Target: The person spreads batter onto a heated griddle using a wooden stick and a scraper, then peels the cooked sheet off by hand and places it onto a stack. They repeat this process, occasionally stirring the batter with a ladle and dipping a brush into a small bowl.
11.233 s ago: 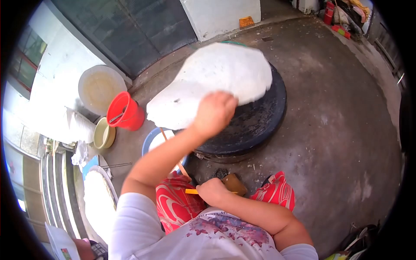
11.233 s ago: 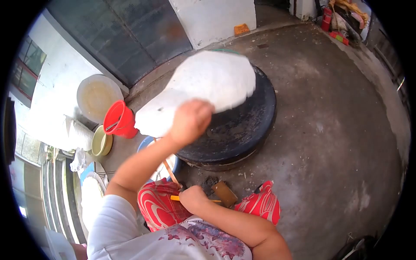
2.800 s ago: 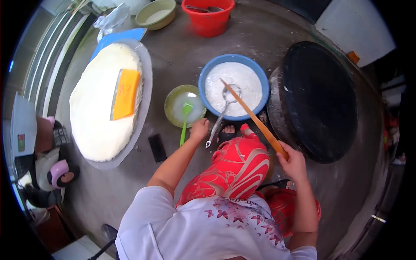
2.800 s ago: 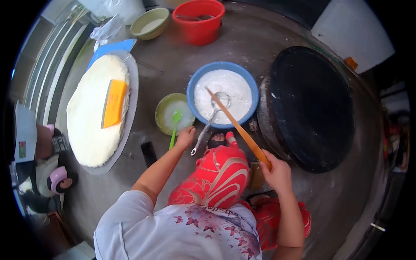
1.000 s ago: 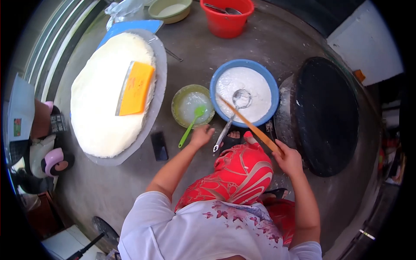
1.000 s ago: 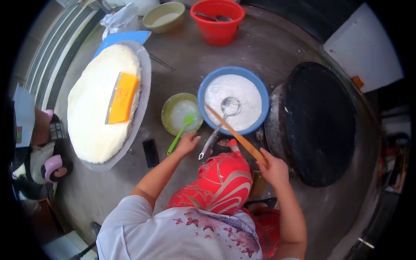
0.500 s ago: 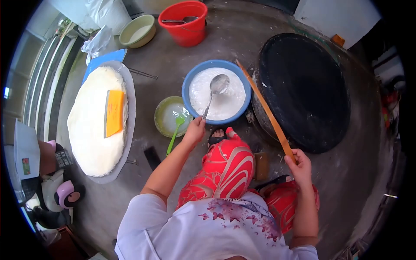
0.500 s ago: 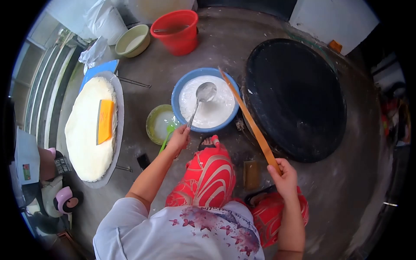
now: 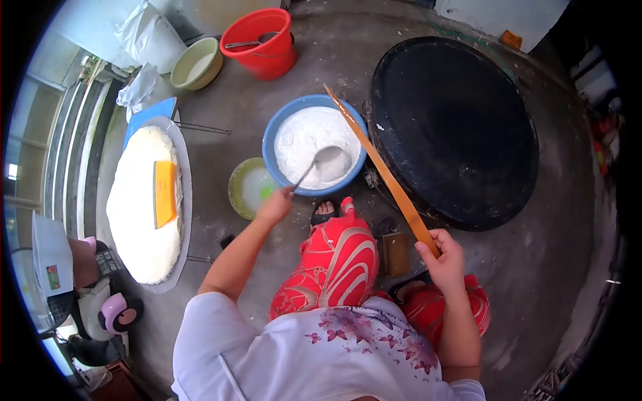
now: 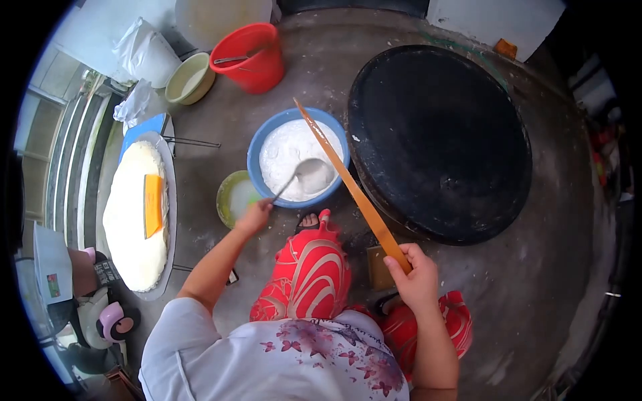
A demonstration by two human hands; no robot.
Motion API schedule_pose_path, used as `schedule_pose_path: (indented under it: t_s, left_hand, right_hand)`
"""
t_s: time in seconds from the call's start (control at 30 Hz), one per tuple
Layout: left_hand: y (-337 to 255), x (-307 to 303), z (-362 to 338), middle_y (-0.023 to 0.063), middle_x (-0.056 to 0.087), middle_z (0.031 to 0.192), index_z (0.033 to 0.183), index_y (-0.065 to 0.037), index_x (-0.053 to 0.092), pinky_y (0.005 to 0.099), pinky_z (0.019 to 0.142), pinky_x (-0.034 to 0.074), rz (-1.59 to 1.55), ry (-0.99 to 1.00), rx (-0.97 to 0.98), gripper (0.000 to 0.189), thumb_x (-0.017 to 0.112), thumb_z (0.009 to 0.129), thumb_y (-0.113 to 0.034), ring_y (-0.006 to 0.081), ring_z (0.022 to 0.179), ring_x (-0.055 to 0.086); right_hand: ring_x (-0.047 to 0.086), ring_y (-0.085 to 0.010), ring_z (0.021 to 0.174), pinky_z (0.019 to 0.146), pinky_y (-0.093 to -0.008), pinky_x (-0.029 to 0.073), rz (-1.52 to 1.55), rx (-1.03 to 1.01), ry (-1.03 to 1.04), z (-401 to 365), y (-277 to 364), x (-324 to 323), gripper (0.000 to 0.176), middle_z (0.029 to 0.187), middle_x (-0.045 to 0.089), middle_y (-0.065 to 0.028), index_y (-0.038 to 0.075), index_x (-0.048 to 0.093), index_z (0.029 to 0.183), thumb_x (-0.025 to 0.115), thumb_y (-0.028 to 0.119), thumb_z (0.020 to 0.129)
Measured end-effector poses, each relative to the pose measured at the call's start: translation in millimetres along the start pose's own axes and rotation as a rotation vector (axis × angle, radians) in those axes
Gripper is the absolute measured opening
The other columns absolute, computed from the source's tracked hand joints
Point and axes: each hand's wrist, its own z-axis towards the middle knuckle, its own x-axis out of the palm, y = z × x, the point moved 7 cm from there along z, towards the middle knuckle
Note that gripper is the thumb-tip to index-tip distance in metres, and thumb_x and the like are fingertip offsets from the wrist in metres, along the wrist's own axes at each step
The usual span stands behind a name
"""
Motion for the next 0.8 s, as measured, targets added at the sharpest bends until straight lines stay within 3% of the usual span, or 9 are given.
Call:
schedule_pose_path:
  t_s: [0.13, 0.23, 0.37, 0.43, 0.53, 0.6, 0.73, 0.77, 0.8]
  left_hand:
    - [6, -23, -16, 0.0252, 0.057, 0.099, 0.109, -0.003, 0.056, 0.0422, 0.081, 0.043, 0.016, -0.062, -0.231, 0.031, 0.046, 0.086, -0.022, 0.0389, 0.094, 0.054]
    - [-7, -3, 2, 0.0215, 0.060, 0.092, 0.101, -0.005, 0.058, 0.0452, 0.076, 0.045, 0.035, -0.056, -0.003, 0.027, 0.042, 0.086, -0.022, 0.0397, 0.088, 0.057]
    - [-31, -24, 33, 0.0222, 0.060, 0.092, 0.099, -0.003, 0.058, 0.0451, 0.078, 0.044, -0.092, -0.161, 0.003, 0.027, 0.043, 0.086, -0.021, 0.0386, 0.089, 0.057]
    - [-23, -13, 41, 0.0217, 0.060, 0.093, 0.100, -0.003, 0.059, 0.0435, 0.079, 0.044, 0.112, -0.126, -0.234, 0.026, 0.045, 0.086, -0.019, 0.0376, 0.090, 0.057]
    - [-2, 13, 30, 0.0216, 0.060, 0.093, 0.098, -0.003, 0.060, 0.0429, 0.078, 0.045, 0.081, 0.010, -0.003, 0.023, 0.044, 0.086, -0.015, 0.0372, 0.089, 0.058]
    - [6, -23, 10, 0.0239, 0.060, 0.090, 0.100, -0.001, 0.060, 0.0411, 0.078, 0.045, -0.114, -0.046, 0.031, 0.024, 0.046, 0.085, -0.014, 0.0363, 0.086, 0.059]
    - [15, -34, -3, 0.0240, 0.060, 0.090, 0.096, -0.002, 0.060, 0.0418, 0.078, 0.045, 0.135, -0.046, -0.255, 0.024, 0.047, 0.085, -0.018, 0.0365, 0.088, 0.058]
    - [18, -7, 2, 0.0243, 0.059, 0.092, 0.095, -0.001, 0.057, 0.0429, 0.077, 0.045, 0.124, 0.007, -0.201, 0.025, 0.048, 0.084, -0.021, 0.0375, 0.088, 0.058]
    - [43, 37, 22, 0.0220, 0.060, 0.081, 0.099, -0.002, 0.054, 0.0432, 0.059, 0.047, 0.065, -0.042, -0.057, 0.026, 0.049, 0.084, -0.023, 0.0350, 0.071, 0.061]
  right_hand:
    - [0.053, -0.0064, 0.066, 0.059, -0.0201, 0.042, 0.053, -0.028, -0.012, -3, -1, -3, 0.016, 0.074, 0.061, -0.0049, -0.002, 0.054, 0.090, 0.062, 0.005, 0.078]
    - [0.053, -0.0064, 0.066, 0.059, -0.0202, 0.042, -0.005, -0.008, 0.007, -4, 5, -4, 0.016, 0.074, 0.061, -0.0049, -0.002, 0.054, 0.090, 0.062, 0.006, 0.078]
    - [0.053, -0.0063, 0.066, 0.058, -0.0200, 0.041, -0.021, -0.056, 0.000, -4, 10, 0, 0.016, 0.073, 0.060, -0.0046, -0.002, 0.055, 0.090, 0.063, 0.005, 0.078]
    - [0.053, -0.0065, 0.065, 0.058, -0.0199, 0.041, 0.056, -0.055, -0.003, -2, 11, -1, 0.016, 0.073, 0.060, -0.0045, -0.002, 0.055, 0.090, 0.063, 0.005, 0.078]
    - [0.053, -0.0064, 0.067, 0.059, -0.0196, 0.041, 0.009, -0.009, 0.015, -2, 10, -4, 0.016, 0.074, 0.061, -0.0048, -0.002, 0.055, 0.090, 0.062, 0.004, 0.078]
    - [0.054, -0.0066, 0.068, 0.060, -0.0195, 0.041, 0.025, -0.002, 0.014, -3, 7, -5, 0.015, 0.076, 0.061, -0.0050, -0.002, 0.054, 0.090, 0.062, 0.004, 0.078]
    - [0.054, -0.0071, 0.070, 0.063, -0.0194, 0.042, 0.099, 0.015, 0.016, -5, -4, 0, 0.016, 0.079, 0.061, -0.0050, -0.002, 0.054, 0.091, 0.061, 0.002, 0.078]
    - [0.055, -0.0073, 0.072, 0.065, -0.0196, 0.042, 0.118, 0.011, 0.015, -5, -7, 0, 0.017, 0.080, 0.061, -0.0051, -0.002, 0.053, 0.092, 0.061, 0.003, 0.078]
    - [0.055, -0.0073, 0.072, 0.065, -0.0196, 0.042, 0.117, 0.006, 0.015, -4, -5, 0, 0.017, 0.080, 0.061, -0.0051, -0.002, 0.053, 0.092, 0.061, 0.003, 0.078]
